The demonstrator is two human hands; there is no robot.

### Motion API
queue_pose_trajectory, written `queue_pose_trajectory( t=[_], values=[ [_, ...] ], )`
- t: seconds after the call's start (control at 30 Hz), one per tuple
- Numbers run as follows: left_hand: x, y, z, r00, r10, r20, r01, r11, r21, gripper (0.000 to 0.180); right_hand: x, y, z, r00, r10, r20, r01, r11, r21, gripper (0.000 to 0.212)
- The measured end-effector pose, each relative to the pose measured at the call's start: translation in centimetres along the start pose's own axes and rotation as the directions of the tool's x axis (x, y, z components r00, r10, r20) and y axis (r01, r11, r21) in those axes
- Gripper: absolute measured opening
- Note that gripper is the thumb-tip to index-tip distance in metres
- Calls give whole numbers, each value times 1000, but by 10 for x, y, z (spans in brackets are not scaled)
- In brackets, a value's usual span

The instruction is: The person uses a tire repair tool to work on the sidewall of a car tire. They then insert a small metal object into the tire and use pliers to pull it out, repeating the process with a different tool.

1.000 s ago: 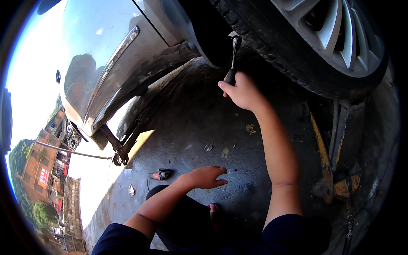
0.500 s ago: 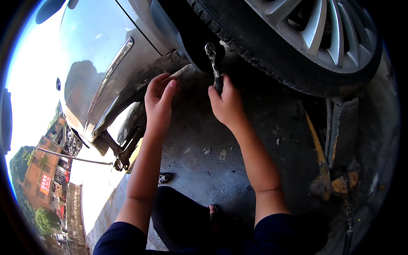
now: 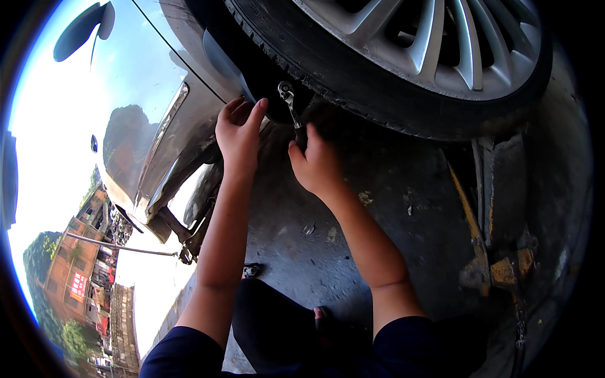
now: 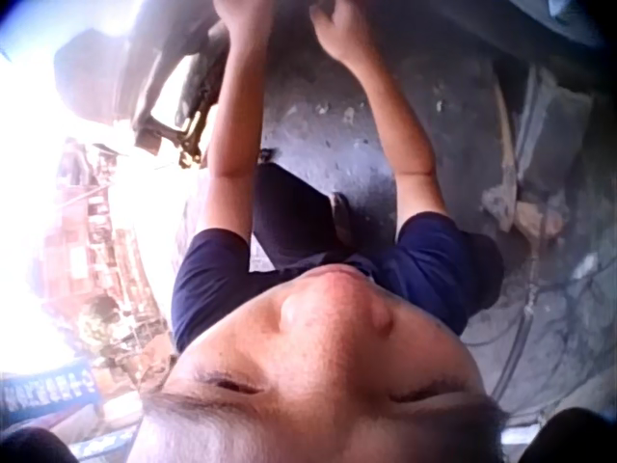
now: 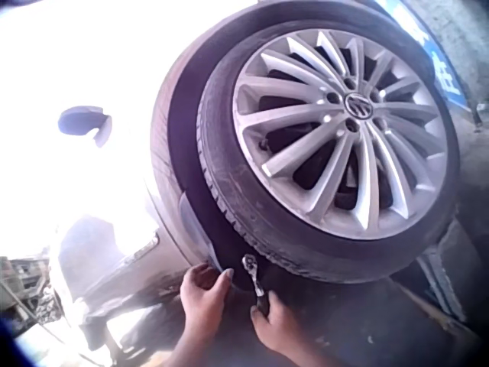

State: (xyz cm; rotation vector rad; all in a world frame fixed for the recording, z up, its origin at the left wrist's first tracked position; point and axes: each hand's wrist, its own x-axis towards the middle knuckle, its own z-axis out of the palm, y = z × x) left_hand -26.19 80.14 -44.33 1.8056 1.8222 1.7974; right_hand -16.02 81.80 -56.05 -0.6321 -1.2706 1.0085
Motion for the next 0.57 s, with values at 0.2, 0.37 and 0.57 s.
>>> queue_pose_trajectory(
  t=[0.2, 0.37, 0.57],
  values=[
    [3, 6, 8, 999, -46, -7, 45, 995, -86, 68, 5, -3, -6, 999, -36, -4, 36, 999, 28, 45],
    [-5, 22, 15, 998, -46, 32, 51, 982, -180, 66, 2, -1, -7, 995, -71, -67, 64, 993, -98, 40],
    [-34, 5, 3, 988, -119, 100, 139, 965, -221, 64, -25, -15, -40, 999, 35, -7, -36, 982, -184, 39]
  ],
)
